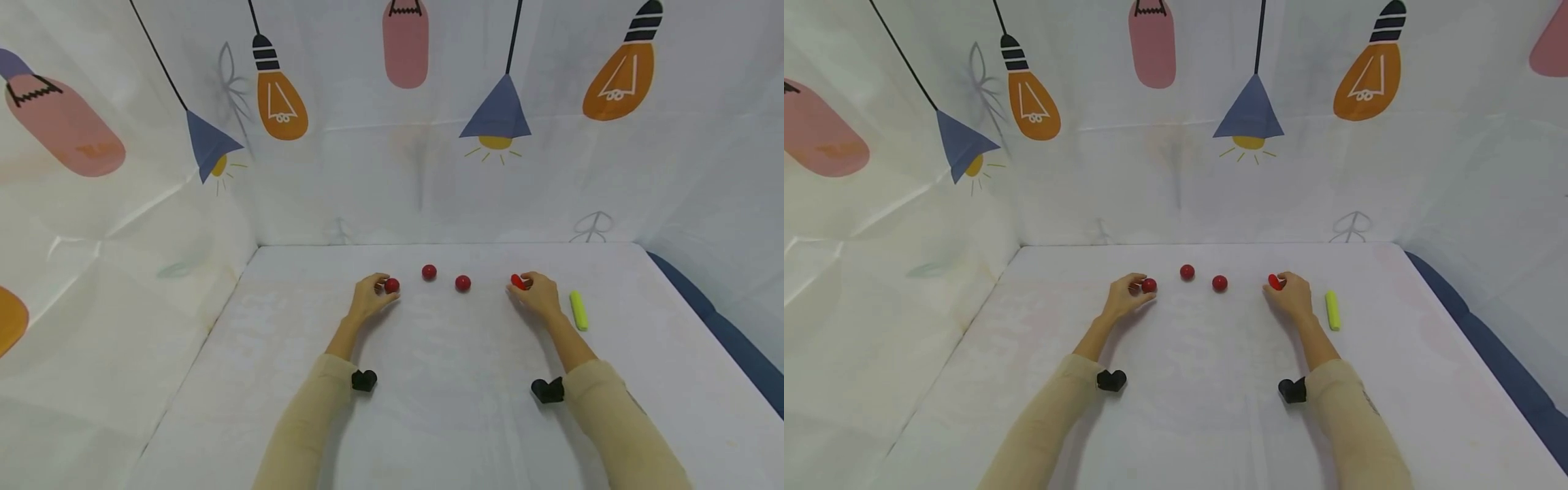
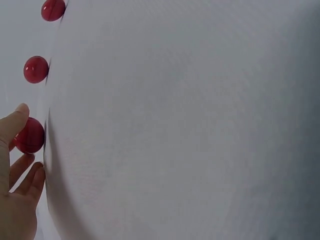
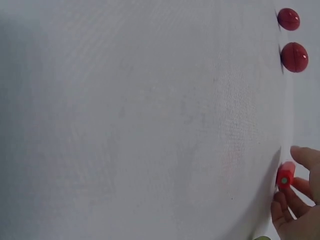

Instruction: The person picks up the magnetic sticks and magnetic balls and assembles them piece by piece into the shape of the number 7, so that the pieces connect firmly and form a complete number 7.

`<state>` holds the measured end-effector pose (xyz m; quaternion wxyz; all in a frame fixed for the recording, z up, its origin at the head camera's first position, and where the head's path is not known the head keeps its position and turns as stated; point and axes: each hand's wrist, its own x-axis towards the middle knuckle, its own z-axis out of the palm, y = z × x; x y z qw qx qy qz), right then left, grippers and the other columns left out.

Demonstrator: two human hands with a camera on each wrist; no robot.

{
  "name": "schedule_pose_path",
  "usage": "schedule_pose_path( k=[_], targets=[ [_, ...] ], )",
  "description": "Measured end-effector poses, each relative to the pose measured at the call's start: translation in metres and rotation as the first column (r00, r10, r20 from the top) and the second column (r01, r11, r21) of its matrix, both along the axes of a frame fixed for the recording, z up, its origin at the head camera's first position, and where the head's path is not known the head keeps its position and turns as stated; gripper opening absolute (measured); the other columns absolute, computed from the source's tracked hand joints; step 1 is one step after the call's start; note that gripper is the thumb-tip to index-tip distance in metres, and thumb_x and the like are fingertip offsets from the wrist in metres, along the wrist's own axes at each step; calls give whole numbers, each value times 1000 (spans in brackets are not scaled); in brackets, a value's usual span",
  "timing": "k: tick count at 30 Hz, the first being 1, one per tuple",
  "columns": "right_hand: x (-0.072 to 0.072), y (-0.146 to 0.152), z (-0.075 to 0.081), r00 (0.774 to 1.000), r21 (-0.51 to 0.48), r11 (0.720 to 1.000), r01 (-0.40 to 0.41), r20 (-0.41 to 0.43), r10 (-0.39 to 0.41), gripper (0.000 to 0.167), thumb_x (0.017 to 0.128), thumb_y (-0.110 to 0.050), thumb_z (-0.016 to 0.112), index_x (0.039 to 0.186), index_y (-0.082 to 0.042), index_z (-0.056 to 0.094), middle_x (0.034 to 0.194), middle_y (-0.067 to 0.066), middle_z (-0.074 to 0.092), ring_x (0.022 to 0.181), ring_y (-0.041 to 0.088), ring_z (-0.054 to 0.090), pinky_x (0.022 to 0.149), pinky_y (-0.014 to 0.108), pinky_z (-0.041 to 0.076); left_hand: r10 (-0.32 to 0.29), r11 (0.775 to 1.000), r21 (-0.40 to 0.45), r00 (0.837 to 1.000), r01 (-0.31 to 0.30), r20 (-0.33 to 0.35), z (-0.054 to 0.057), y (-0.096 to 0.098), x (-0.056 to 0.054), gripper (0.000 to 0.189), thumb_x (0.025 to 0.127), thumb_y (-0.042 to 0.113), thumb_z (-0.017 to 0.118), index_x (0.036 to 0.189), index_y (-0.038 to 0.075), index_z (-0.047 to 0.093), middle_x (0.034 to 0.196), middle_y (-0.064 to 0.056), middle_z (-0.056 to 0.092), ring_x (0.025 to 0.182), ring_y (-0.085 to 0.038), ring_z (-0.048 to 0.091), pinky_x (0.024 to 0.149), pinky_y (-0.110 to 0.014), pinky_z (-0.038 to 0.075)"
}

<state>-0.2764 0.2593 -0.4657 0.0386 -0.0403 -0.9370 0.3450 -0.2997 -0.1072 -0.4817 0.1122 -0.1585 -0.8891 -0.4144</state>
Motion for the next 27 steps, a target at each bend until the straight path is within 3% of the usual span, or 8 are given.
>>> schedule_pose_path(
  k=[6,13,19,27],
  targets=[
    [-6,3,-4,999,0,1000,28,-17,-28,46,89,-20,59,116,16,54,108,32,57,98,42,53,86,50,45,17,999,37,999,-15,-32,-2,6,1,32,80,8,73,108,-5,65,102,-21,66,83,-30,60,75,-40,50],
    [-9,5,-4,998,-24,998,58,16,-58,41,90,-17,58,117,15,55,111,33,56,100,42,52,87,51,44,48,997,54,999,-50,22,-6,8,-2,34,80,10,74,110,-3,64,103,-17,66,83,-26,59,74,-34,49],
    [-8,4,-1,998,-7,999,37,41,-36,42,91,-15,54,120,16,52,118,36,51,107,45,48,94,53,41,45,996,69,998,-47,39,-7,8,0,34,79,9,74,109,-3,63,100,-18,66,86,-27,60,77,-37,51],
    [-6,5,1,995,-110,994,22,96,-12,43,94,-12,48,128,15,45,127,35,44,113,44,42,100,55,37,73,992,97,995,-80,73,-7,9,6,38,80,9,73,113,-7,62,103,-21,66,92,-29,63,83,-36,53]
  ],
)
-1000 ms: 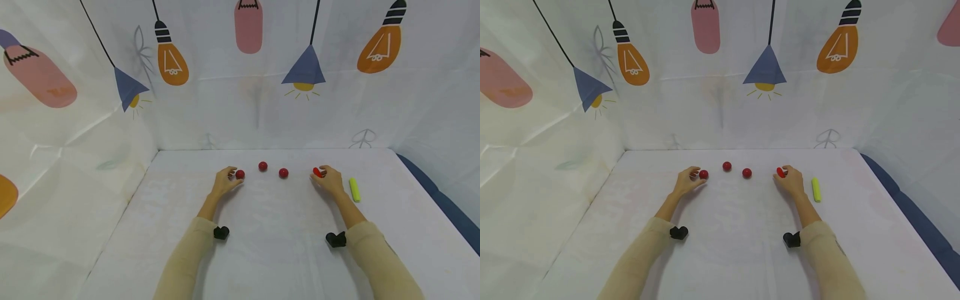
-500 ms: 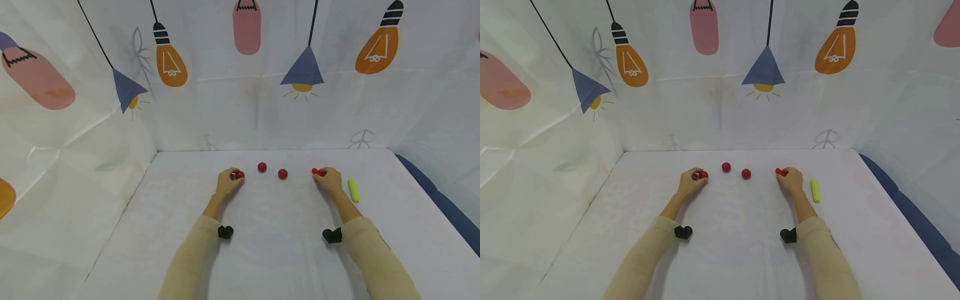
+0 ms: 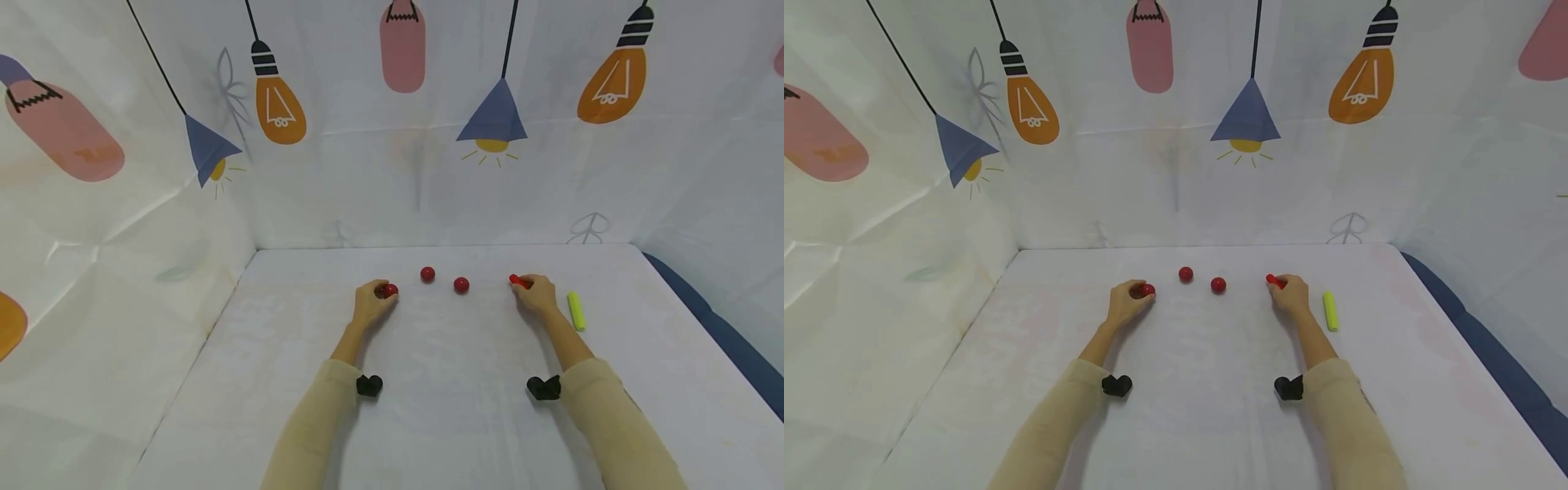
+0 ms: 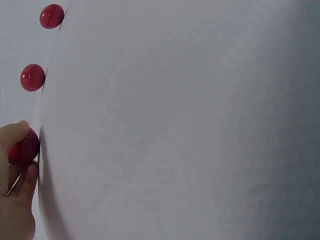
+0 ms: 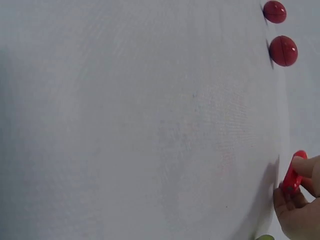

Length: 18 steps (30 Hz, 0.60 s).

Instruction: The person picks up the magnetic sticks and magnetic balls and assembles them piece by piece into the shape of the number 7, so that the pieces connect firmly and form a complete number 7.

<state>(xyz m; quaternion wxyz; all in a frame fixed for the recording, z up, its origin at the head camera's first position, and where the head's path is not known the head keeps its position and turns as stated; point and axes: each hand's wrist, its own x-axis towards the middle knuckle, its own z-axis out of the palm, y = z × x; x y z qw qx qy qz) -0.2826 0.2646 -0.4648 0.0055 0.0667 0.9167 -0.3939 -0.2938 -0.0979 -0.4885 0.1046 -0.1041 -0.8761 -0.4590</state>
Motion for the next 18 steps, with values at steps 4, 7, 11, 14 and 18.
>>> schedule_pose_path(
  k=[4,7,11,14,18],
  targets=[
    [5,-1,0,999,-31,999,-40,8,40,43,94,-12,48,129,13,45,127,33,44,111,42,41,100,55,37,6,1000,14,1000,-6,-2,0,0,3,37,78,8,74,111,-7,63,101,-21,67,91,-29,64,82,-36,53],
    [9,-2,2,998,-39,997,-65,15,66,42,94,-12,49,129,12,45,127,32,45,110,41,41,99,54,37,6,1000,22,1000,-6,7,0,0,5,36,77,8,76,108,-6,65,99,-19,67,89,-29,65,81,-36,53],
    [15,-1,6,995,-49,994,-95,2,95,41,95,-12,51,128,11,46,125,31,47,110,41,43,98,53,37,-4,999,37,1000,3,18,0,-1,7,37,75,8,77,107,-6,66,98,-19,68,87,-27,65,80,-36,54],
    [20,0,11,991,-59,989,-132,-36,131,42,94,-14,54,127,11,48,123,31,49,108,40,44,96,53,38,-13,999,45,1000,12,18,-1,-2,9,38,75,9,78,107,-6,66,96,-18,69,85,-27,65,79,-35,54],
    [27,0,14,979,-57,982,-182,-107,175,42,91,-19,60,121,9,54,116,29,53,100,38,46,88,47,44,-20,998,64,999,18,31,-1,-4,13,37,74,9,78,107,-5,67,96,-18,69,84,-27,66,78,-35,54]
  ],
)
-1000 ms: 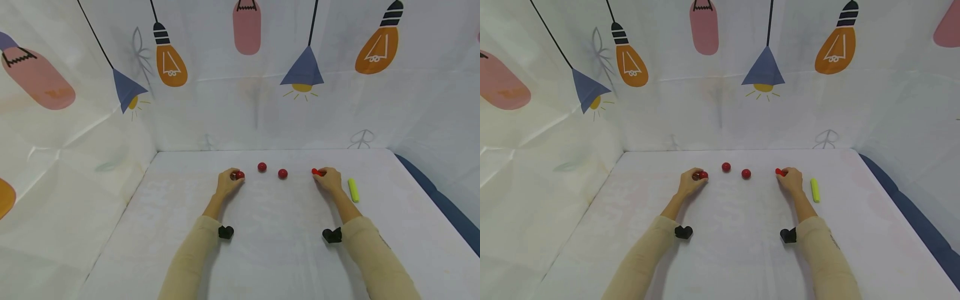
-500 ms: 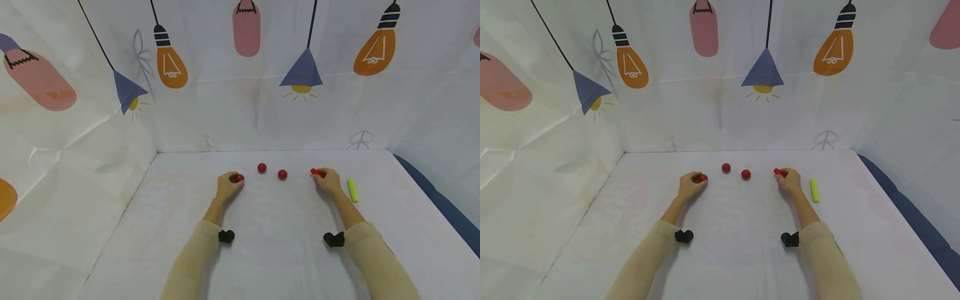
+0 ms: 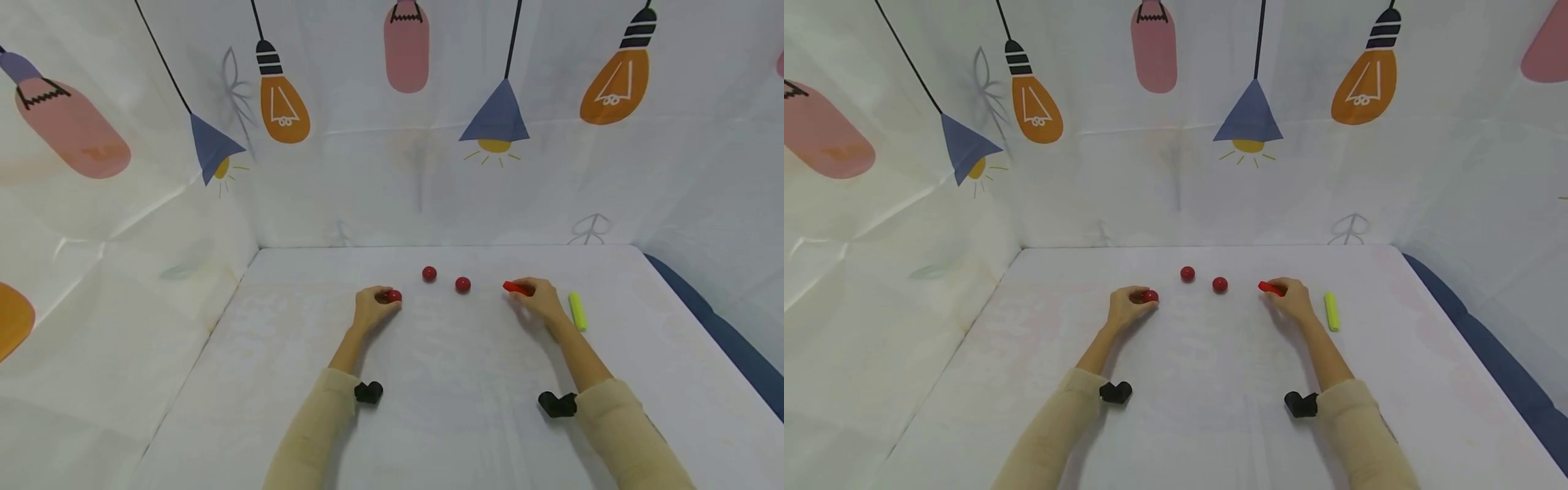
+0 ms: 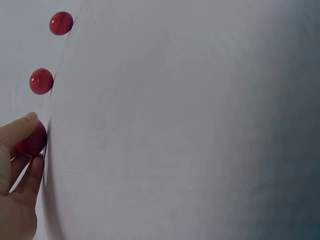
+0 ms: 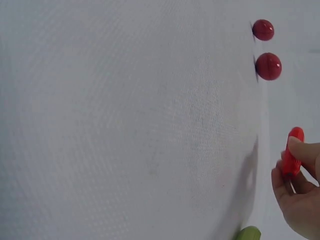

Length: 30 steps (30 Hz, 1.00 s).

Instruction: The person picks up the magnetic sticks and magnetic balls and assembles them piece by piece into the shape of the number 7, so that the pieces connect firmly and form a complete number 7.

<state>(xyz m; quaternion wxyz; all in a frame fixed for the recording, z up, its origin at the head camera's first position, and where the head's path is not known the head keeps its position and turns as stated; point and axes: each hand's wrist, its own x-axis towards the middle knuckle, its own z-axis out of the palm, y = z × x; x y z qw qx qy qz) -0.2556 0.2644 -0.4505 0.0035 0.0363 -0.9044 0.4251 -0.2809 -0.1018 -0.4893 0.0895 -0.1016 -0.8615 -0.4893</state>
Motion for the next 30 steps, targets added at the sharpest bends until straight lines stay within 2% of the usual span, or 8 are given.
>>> schedule_pose_path(
  k=[3,8,12,16,25,30],
  targets=[
    [0,-2,-1,1000,-1,1000,-21,-22,21,41,91,-19,61,121,8,56,115,28,56,99,36,49,85,43,45,2,1000,18,1000,-2,21,0,-1,2,37,74,9,78,107,-4,67,96,-18,69,85,-26,66,80,-35,54],
    [1,-10,1,999,3,999,-36,3,36,38,92,-13,59,124,6,55,119,26,56,102,35,49,88,42,44,-1,999,37,999,-1,49,-1,-1,4,38,74,10,79,108,-3,68,97,-17,69,86,-26,66,80,-35,54],
    [3,-16,2,998,-12,998,-59,-40,58,36,91,-13,63,121,7,58,114,25,59,97,32,52,82,30,46,-19,999,32,998,17,57,-2,-1,5,38,74,10,79,108,-3,67,99,-18,69,87,-26,66,80,-36,54],
    [5,-24,3,997,-53,996,-70,-45,68,36,88,-14,66,117,6,60,110,23,61,92,29,54,76,20,45,-32,999,22,998,30,58,0,0,7,39,73,9,79,108,-4,67,100,-18,68,88,-27,66,81,-36,54],
    [7,-36,0,996,-122,989,-82,-45,77,35,85,-14,71,112,5,63,106,21,63,88,26,56,72,18,47,-65,997,57,996,61,64,0,4,11,38,73,9,80,106,-4,68,97,-18,68,87,-28,66,79,-35,54],
    [9,-44,1,993,-137,985,-107,-57,100,33,85,-13,70,112,5,63,106,21,63,88,26,56,73,19,47,-62,996,60,997,59,53,-1,5,13,36,73,9,79,105,-4,68,97,-18,68,87,-28,66,79,-35,55]
  ],
)
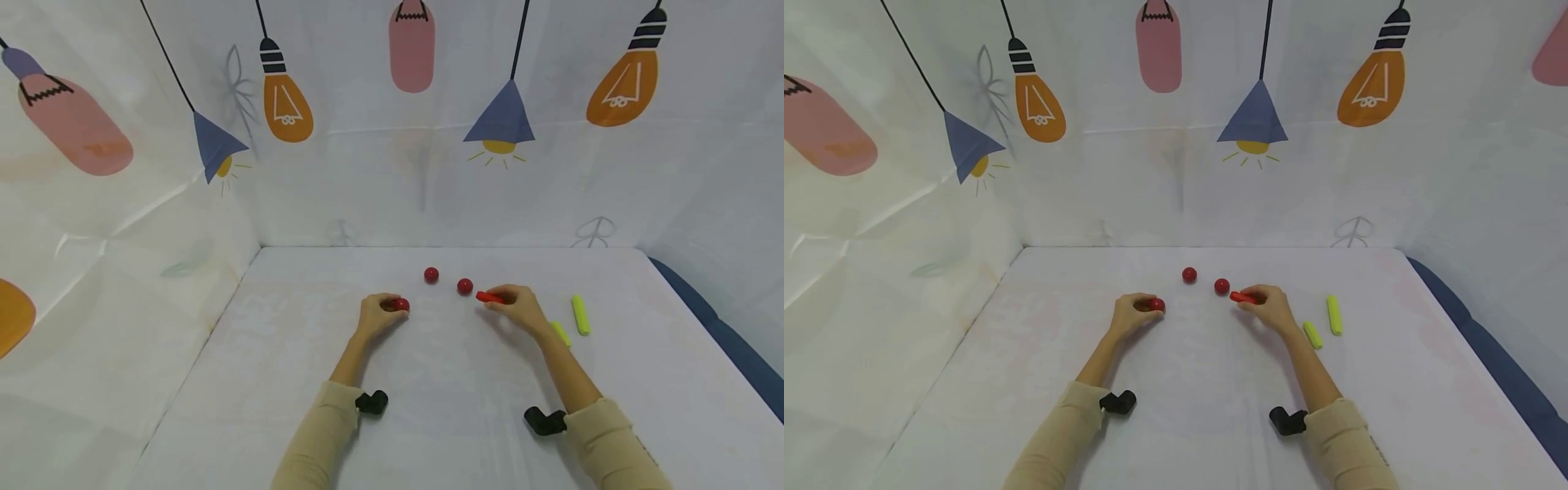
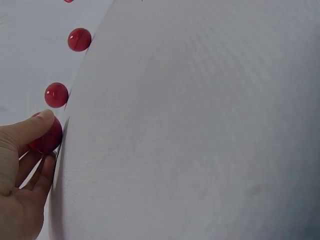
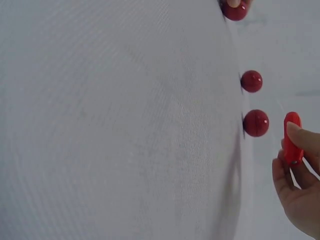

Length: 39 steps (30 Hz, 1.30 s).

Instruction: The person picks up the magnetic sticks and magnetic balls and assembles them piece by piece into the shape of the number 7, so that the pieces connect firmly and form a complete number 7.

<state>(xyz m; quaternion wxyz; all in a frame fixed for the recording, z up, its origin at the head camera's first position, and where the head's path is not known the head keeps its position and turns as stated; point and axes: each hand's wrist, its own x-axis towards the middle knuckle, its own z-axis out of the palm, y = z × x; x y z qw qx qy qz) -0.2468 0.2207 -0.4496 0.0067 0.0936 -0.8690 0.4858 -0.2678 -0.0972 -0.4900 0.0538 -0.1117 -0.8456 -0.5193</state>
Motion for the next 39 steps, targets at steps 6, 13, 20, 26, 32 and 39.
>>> schedule_pose_path(
  k=[6,13,20,26,32,39],
  targets=[
    [-1,-10,-3,999,-8,999,-35,-10,35,31,85,-11,69,112,4,64,106,20,63,89,27,56,74,19,48,1,1000,15,1000,-1,0,-2,1,2,37,73,8,80,105,-5,68,100,-19,68,87,-29,67,79,-35,55],
    [-5,-25,-10,997,-1,997,-75,-36,75,28,86,-9,67,111,4,65,107,19,63,91,27,56,78,24,48,-10,1000,11,1000,11,-2,-3,4,4,37,74,8,79,107,-5,67,100,-20,68,87,-28,67,79,-33,55],
    [-4,-41,-11,997,-13,997,-79,-17,79,29,85,-9,68,112,3,65,107,18,62,92,28,55,80,32,50,-3,999,38,1000,3,11,-3,8,6,38,73,9,80,106,-4,68,100,-19,69,86,-28,67,79,-33,55],
    [-6,-51,-12,997,-11,997,-77,23,78,32,85,-10,69,114,2,64,109,18,61,95,29,54,80,33,51,-3,998,56,1000,3,-2,-6,10,6,38,72,8,80,106,-5,68,97,-19,69,84,-26,68,78,-31,55],
    [-8,-59,-17,995,-2,996,-94,18,94,29,85,-9,68,111,2,65,105,16,63,92,27,54,80,31,50,-8,998,65,1000,7,21,-7,12,7,38,73,7,80,107,-5,68,96,-18,69,85,-25,68,79,-30,55],
    [-7,-67,-20,991,16,992,-128,-27,128,26,83,-7,69,107,4,67,100,15,67,89,24,57,81,33,47,-40,994,99,999,39,5,-7,17,11,38,73,5,79,107,-6,67,97,-19,69,85,-27,67,78,-32,55]
  ],
)
